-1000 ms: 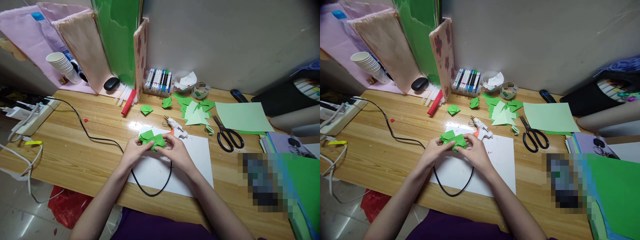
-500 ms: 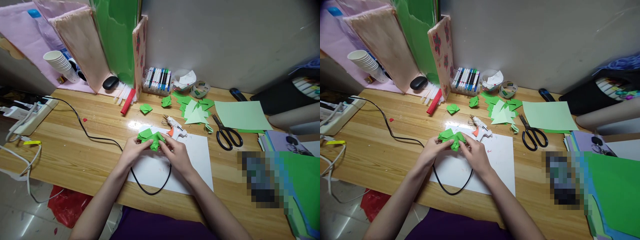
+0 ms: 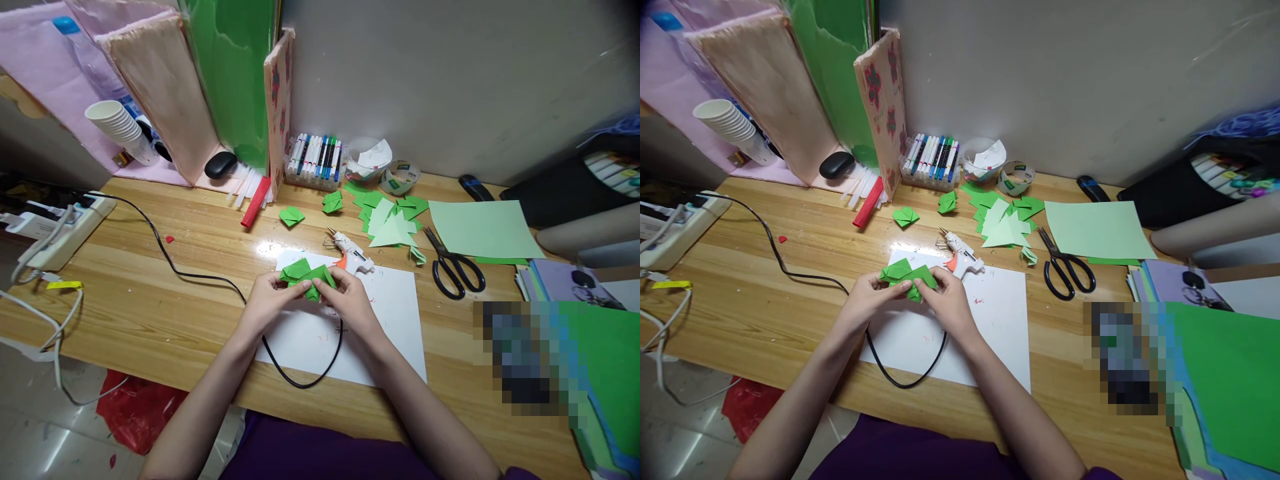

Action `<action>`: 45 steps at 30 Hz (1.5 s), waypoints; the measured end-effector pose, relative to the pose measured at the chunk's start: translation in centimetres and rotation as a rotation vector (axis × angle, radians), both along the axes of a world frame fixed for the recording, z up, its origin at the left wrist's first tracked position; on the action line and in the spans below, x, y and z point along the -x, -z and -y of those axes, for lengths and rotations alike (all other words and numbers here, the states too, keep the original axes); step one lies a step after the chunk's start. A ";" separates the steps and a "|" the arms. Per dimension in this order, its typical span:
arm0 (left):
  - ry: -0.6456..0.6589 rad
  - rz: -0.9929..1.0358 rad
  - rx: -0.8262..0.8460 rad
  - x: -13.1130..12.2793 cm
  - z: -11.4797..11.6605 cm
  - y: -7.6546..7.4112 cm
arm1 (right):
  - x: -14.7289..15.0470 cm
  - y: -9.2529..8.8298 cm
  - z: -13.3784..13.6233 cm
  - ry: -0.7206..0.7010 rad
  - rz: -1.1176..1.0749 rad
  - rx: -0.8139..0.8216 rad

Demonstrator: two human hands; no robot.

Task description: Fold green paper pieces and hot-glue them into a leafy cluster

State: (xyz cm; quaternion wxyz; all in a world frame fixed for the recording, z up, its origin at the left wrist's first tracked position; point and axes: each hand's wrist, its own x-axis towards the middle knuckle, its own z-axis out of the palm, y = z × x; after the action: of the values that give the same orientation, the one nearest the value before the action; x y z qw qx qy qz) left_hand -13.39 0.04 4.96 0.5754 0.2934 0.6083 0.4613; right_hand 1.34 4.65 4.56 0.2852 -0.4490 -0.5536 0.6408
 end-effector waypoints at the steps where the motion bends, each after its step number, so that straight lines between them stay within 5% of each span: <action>1: 0.009 0.015 0.002 0.0 0.0 0.1 | 0.0 0.0 0.0 0.000 0.001 0.002; 6: 0.019 0.014 -0.015 0.4 0.5 0.2 | -0.5 -0.4 0.2 0.089 0.079 -0.224; 10: 0.051 0.204 0.104 0.5 1.2 -1.2 | -2.0 0.1 0.0 0.164 0.161 -0.861; 13: 0.117 0.429 0.169 0.3 1.5 -2.6 | -3.2 0.3 -0.4 0.004 0.218 -1.250; 17: -0.006 0.377 0.090 0.0 1.3 -3.3 | -3.8 -0.2 -0.8 -0.232 0.223 -1.395; 20: 0.053 0.262 0.060 0.0 1.1 -3.3 | -3.8 -0.2 -1.0 -0.268 0.248 -1.422; 25: 0.047 0.096 0.009 0.4 1.0 -3.1 | -4.2 0.3 -0.9 -0.130 0.227 -1.263; 29: 0.024 -0.033 -0.029 0.5 1.0 -3.1 | -4.1 -0.7 -0.3 0.024 0.035 -0.657; 33: 0.049 -0.060 -0.049 0.1 0.8 -2.9 | -2.9 -2.2 0.2 -0.064 0.004 -0.180; 45: 0.019 -0.013 -0.074 -0.5 0.8 -1.9 | -1.3 -1.8 -0.2 0.044 -0.014 0.026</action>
State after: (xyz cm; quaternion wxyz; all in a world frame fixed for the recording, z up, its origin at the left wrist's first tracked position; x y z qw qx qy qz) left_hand -12.87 -0.75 6.90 0.5645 0.3235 0.5917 0.4760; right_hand 2.63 4.80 6.38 0.2974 -0.4600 -0.5332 0.6447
